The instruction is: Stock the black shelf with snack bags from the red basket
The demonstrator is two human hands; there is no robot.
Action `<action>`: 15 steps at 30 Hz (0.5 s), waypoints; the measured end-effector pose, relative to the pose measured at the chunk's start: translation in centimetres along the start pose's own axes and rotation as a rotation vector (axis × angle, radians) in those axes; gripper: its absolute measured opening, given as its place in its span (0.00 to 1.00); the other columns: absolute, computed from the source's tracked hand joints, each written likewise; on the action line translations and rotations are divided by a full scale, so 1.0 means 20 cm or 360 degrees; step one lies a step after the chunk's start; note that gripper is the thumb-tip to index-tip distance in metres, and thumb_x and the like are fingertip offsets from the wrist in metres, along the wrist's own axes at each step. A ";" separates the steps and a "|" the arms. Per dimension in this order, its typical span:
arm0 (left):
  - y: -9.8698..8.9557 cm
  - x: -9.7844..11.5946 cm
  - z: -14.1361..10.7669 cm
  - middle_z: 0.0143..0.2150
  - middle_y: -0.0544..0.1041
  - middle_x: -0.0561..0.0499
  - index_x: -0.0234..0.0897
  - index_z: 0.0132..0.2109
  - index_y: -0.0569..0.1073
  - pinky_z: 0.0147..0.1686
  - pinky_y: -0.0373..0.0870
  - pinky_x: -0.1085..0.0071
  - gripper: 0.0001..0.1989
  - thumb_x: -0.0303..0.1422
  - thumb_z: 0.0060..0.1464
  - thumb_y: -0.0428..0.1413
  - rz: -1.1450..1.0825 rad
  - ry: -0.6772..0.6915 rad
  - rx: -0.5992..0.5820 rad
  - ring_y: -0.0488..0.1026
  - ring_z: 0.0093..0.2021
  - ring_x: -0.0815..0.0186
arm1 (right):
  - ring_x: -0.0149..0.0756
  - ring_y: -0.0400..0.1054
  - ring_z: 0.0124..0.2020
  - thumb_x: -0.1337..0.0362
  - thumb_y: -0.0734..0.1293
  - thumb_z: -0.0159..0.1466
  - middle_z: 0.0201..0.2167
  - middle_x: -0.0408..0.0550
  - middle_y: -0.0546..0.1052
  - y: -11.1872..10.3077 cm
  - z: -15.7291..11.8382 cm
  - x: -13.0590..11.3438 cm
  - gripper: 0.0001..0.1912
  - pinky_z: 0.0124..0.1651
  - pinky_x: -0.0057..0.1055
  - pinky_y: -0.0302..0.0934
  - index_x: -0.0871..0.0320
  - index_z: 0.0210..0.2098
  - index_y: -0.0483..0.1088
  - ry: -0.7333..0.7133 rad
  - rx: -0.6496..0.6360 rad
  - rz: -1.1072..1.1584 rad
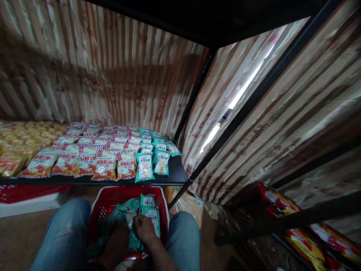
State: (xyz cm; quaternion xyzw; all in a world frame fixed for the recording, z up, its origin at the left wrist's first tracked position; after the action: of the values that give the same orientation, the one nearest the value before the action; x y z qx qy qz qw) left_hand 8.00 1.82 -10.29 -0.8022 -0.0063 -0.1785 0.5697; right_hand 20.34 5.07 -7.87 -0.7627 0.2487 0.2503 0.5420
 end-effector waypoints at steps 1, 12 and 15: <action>0.00 0.00 -0.01 0.57 0.69 0.34 0.25 0.52 0.72 0.62 0.51 0.56 0.25 0.20 0.48 0.43 0.0014 0.0000 -0.0086 0.62 0.61 0.54 | 0.41 0.74 0.43 0.71 0.57 0.61 0.39 0.53 0.80 -0.01 -0.01 -0.01 0.16 0.45 0.30 0.62 0.59 0.39 0.76 -0.0016 -0.0057 -0.0084; -0.09 0.03 -0.05 0.54 0.73 0.40 0.33 0.55 0.69 0.51 0.65 0.61 0.23 0.31 0.53 0.43 -0.0478 0.0070 -0.0575 0.71 0.52 0.55 | 0.38 0.73 0.46 0.70 0.59 0.59 0.43 0.50 0.79 -0.02 -0.07 0.01 0.19 0.48 0.27 0.61 0.54 0.46 0.74 -0.0191 -0.0320 -0.0519; -0.08 0.05 -0.05 0.54 0.72 0.37 0.30 0.55 0.68 0.53 0.62 0.57 0.24 0.31 0.51 0.45 -0.0561 -0.0006 -0.0555 0.69 0.54 0.51 | 0.38 0.72 0.47 0.70 0.59 0.59 0.44 0.50 0.79 -0.04 -0.09 0.02 0.19 0.48 0.27 0.61 0.54 0.46 0.73 -0.0156 -0.0299 -0.0527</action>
State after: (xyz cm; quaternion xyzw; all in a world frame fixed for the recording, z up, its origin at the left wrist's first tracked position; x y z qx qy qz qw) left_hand 8.35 1.21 -8.21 -0.8752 -0.1163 -0.2720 0.3828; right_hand 21.44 3.59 -7.09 -0.8274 0.0686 0.2165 0.5137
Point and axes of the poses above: each hand's wrist, its own z-axis towards the middle knuckle, its own y-axis out of the palm, x = y × z, the point moved 2 cm from there along z, towards the middle knuckle
